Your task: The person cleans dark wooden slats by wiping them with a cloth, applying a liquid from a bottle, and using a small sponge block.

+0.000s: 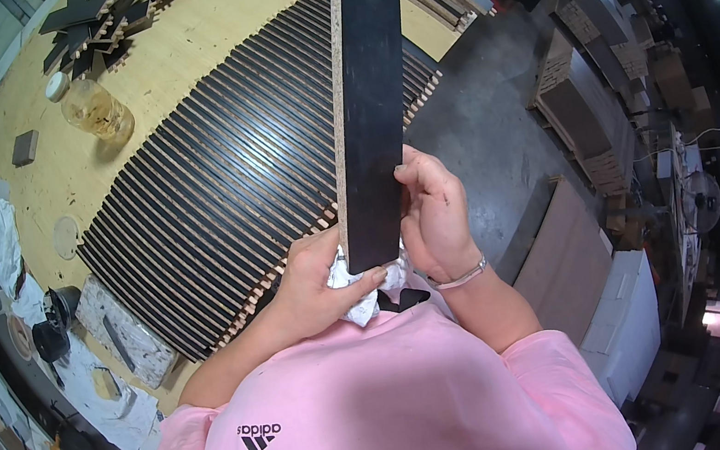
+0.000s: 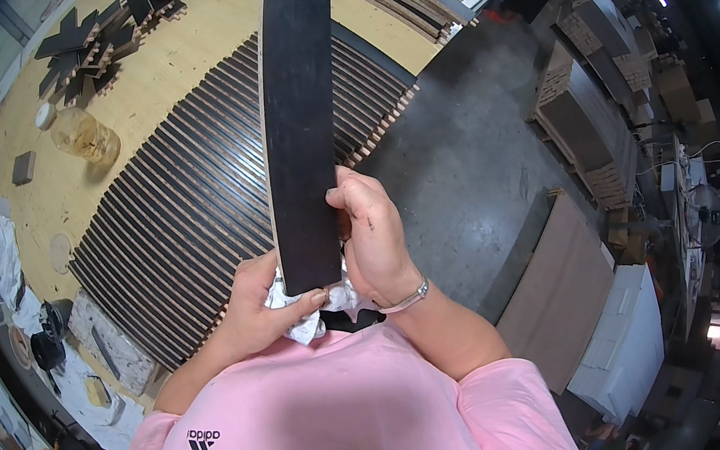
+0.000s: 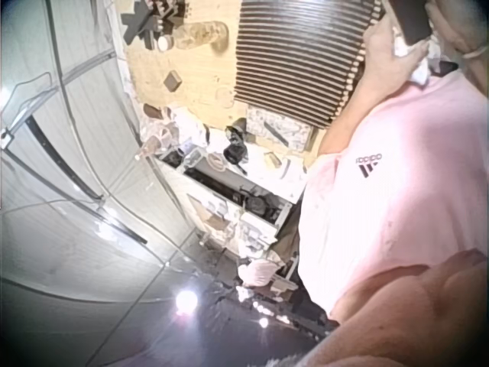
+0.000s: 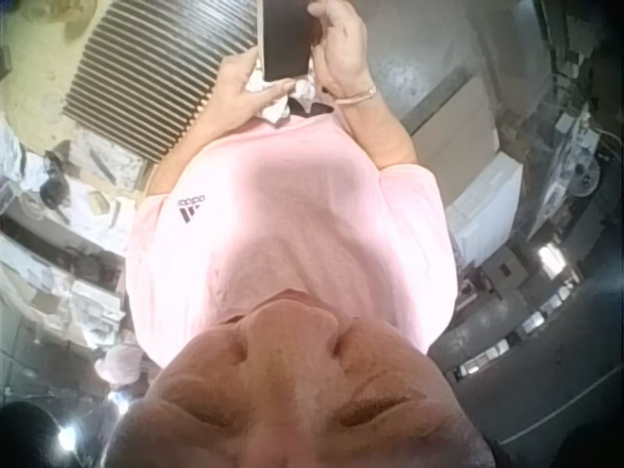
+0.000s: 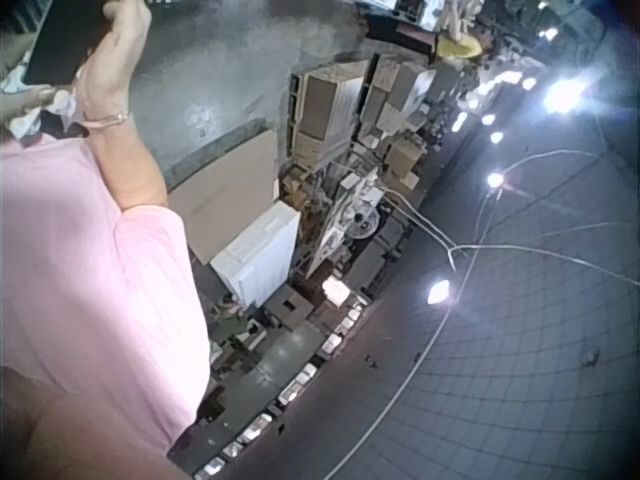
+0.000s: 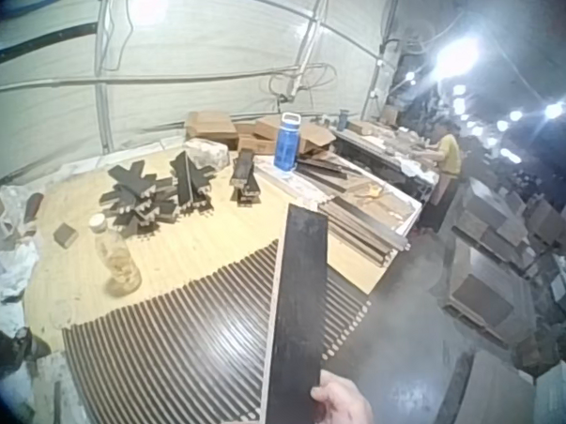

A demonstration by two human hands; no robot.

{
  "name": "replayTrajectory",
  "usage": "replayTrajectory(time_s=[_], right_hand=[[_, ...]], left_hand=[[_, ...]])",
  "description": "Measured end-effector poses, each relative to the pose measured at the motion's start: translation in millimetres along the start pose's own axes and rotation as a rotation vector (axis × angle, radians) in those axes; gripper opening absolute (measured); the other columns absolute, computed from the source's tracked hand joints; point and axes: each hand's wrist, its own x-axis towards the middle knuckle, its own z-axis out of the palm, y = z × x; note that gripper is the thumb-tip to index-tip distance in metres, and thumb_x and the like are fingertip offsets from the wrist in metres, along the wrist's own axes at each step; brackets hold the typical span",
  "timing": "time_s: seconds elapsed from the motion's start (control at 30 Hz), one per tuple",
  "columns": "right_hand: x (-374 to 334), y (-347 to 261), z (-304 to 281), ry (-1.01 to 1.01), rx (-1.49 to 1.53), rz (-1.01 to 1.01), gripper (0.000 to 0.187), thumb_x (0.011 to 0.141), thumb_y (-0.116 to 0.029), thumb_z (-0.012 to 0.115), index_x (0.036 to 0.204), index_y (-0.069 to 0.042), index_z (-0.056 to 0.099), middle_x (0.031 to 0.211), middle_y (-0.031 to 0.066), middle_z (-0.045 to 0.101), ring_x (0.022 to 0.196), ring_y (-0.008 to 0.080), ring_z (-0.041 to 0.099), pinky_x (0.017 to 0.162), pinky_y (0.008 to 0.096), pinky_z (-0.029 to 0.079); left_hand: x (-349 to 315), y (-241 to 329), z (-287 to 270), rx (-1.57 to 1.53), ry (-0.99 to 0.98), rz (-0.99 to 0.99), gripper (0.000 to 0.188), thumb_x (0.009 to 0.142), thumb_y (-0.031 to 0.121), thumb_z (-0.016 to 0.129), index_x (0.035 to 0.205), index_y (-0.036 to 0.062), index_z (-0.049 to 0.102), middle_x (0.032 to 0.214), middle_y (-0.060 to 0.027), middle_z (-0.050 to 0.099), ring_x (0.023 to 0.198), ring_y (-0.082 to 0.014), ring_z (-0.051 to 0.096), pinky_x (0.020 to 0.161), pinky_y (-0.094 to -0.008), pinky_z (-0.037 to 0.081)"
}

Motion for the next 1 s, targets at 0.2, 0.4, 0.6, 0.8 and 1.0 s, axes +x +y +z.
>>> replayTrajectory(time_s=[0.2, 0.4, 0.6, 0.8, 1.0], right_hand=[[-3.1, -4.3, 15.1, 0.097, 0.001, 0.024, 0.033, 0.088, -0.005, 0.042, 0.115, 0.003, 0.061, 0.111, 0.0091, 0.066, 0.101, 0.0166, 0.062, 0.095, 0.0309, 0.048], [2.8, -4.2, 8.2, -0.055, -0.081, -0.006, 0.039, 0.086, -0.005, 0.041, 0.117, 0.006, 0.061, 0.114, 0.0104, 0.066, 0.103, 0.017, 0.062, 0.097, 0.0307, 0.047], [4.3, -3.6, 12.3, -0.01, -0.068, 0.006, 0.04, 0.084, -0.003, 0.04, 0.118, 0.006, 0.06, 0.114, 0.011, 0.066, 0.105, 0.0172, 0.061, 0.098, 0.0301, 0.045], [6.4, -9.6, 19.8, -0.113, -0.131, -0.02, 0.028, 0.085, -0.001, 0.046, 0.109, 0.003, 0.061, 0.099, 0.0046, 0.064, 0.087, 0.01, 0.059, 0.082, 0.0245, 0.048], [2.5, 3.7, 35.1, -0.054, -0.299, -0.11, 0.03, 0.087, -0.006, 0.069, 0.114, 0.003, 0.059, 0.101, 0.0042, 0.066, 0.088, 0.0084, 0.06, 0.08, 0.0248, 0.05]], left_hand=[[1.3, 4.1, 0.1, -0.05, 0.017, -0.065, 0.031, 0.082, 0.016, 0.077, 0.106, 0.0013, 0.065, 0.083, -0.011, 0.069, 0.075, -0.022, 0.068, 0.07, -0.0328, 0.052], [1.7, 0.5, -1.1, -0.014, 0.021, -0.019, 0.034, 0.082, 0.019, 0.077, 0.107, -0.0004, 0.064, 0.082, -0.0105, 0.068, 0.074, -0.0194, 0.068, 0.068, -0.0315, 0.051], [5.0, -3.0, -4.3, 0.016, 0.012, -0.005, 0.037, 0.081, 0.016, 0.076, 0.111, -0.0001, 0.063, 0.085, -0.0137, 0.068, 0.076, -0.0268, 0.068, 0.07, -0.0354, 0.052], [6.6, -13.5, -4.2, 0.035, 0.023, -0.021, 0.036, 0.081, 0.016, 0.077, 0.11, 0.0, 0.063, 0.088, -0.0149, 0.067, 0.08, -0.0282, 0.068, 0.071, -0.0361, 0.052], [5.2, -34.6, 3.0, 0.005, 0.051, -0.098, 0.033, 0.08, 0.019, 0.079, 0.104, 0.0012, 0.064, 0.088, -0.0147, 0.066, 0.083, -0.0284, 0.068, 0.075, -0.0366, 0.052]])
